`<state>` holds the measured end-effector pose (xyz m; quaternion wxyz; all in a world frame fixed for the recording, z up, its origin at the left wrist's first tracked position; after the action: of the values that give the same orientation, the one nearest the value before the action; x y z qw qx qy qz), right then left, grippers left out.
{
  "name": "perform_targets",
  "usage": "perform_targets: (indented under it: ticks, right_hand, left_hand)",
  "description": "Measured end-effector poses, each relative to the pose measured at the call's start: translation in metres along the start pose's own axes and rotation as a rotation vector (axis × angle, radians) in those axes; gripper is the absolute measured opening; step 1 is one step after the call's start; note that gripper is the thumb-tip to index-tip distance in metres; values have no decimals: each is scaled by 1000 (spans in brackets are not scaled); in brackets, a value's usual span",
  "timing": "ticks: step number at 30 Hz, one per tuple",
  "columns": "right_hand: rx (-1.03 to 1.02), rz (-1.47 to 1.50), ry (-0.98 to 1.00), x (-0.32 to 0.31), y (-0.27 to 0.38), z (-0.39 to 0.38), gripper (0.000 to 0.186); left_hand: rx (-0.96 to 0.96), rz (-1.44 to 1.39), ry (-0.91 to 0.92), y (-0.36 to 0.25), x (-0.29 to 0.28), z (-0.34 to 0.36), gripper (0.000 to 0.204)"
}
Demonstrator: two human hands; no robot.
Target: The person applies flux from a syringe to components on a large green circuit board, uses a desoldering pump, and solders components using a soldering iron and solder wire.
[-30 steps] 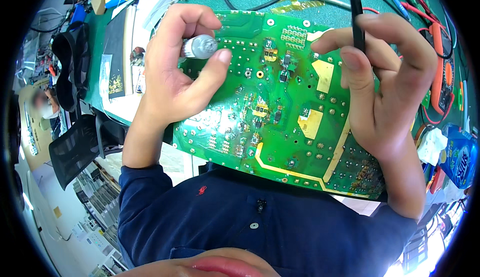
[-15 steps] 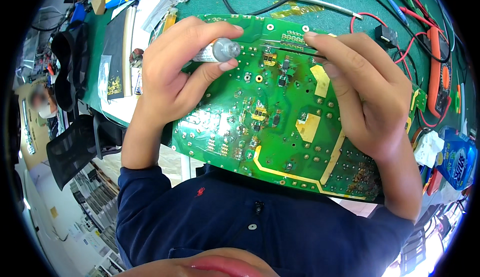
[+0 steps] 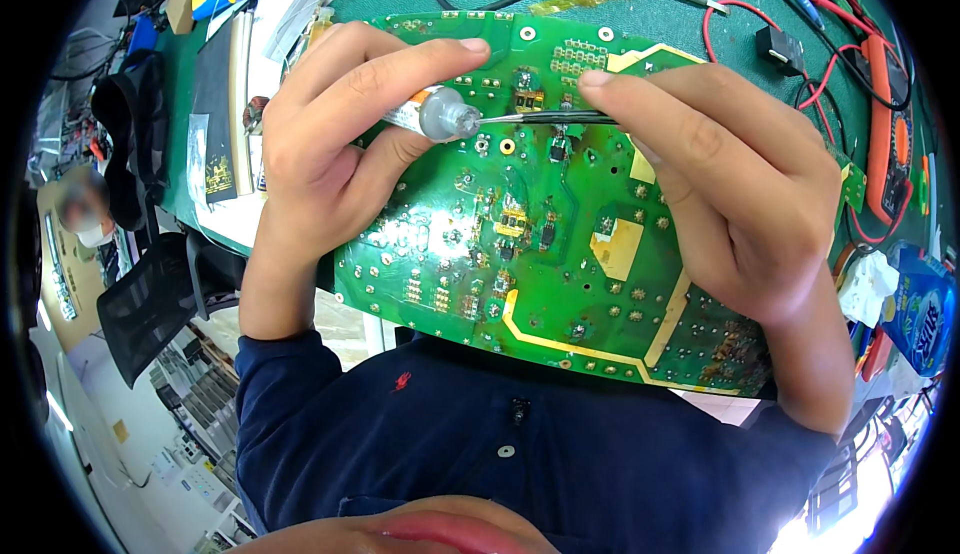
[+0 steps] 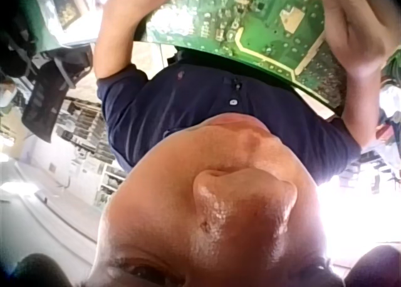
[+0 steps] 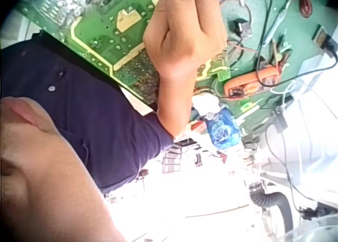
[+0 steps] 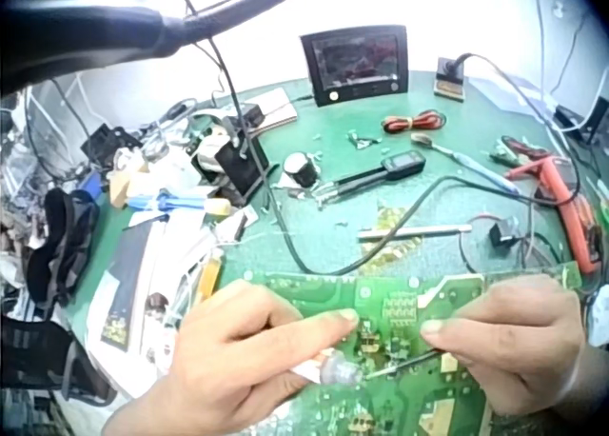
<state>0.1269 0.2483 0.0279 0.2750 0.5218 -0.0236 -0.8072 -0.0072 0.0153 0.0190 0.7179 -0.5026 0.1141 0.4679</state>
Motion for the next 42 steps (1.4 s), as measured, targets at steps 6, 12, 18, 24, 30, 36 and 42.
perform_targets:
  ticks: [6, 12, 18, 24, 30, 36, 42]
  right_hand:
    - [-23, -20, 12, 0, 0, 1, 29]
    - [-1, -4, 13, 0, 0, 1, 29]
    - [28, 13, -9, 1, -1, -1, 27]
    - [181, 118, -134, 5, -7, -2, 29]
    - [427, 368, -137, 5, -9, -14, 31]
    - [460, 445, -243, -21, -16, -3, 28]
    - [300, 785, -331, -48, 9, -1, 31]
  left_hand:
    - [18, -15, -3, 2, 2, 1, 42]
    - [1, -21, -11, 0, 1, 0, 44]
    - [49, -29, 0, 5, 2, 0, 41]
    - [-210, -590, -266, -5, -3, -7, 59]
    - [-293, -1193, -265, 17, -16, -14, 69]
    - [-284, -1078, -300, 22, -21, -13, 64]
    - [-402, -1432, -361, -22, -17, -6, 59]
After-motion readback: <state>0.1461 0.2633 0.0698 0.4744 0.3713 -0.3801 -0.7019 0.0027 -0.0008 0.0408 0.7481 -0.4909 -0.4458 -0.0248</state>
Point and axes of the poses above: each hand's wrist, its own z-axis towards the middle knuckle, its own x-axis out of the palm, y = z × x, the point moved 1 cm from there along z, towards the middle knuckle, and after that the axes turned 15 degrees about -z, right-handed, at the moved point
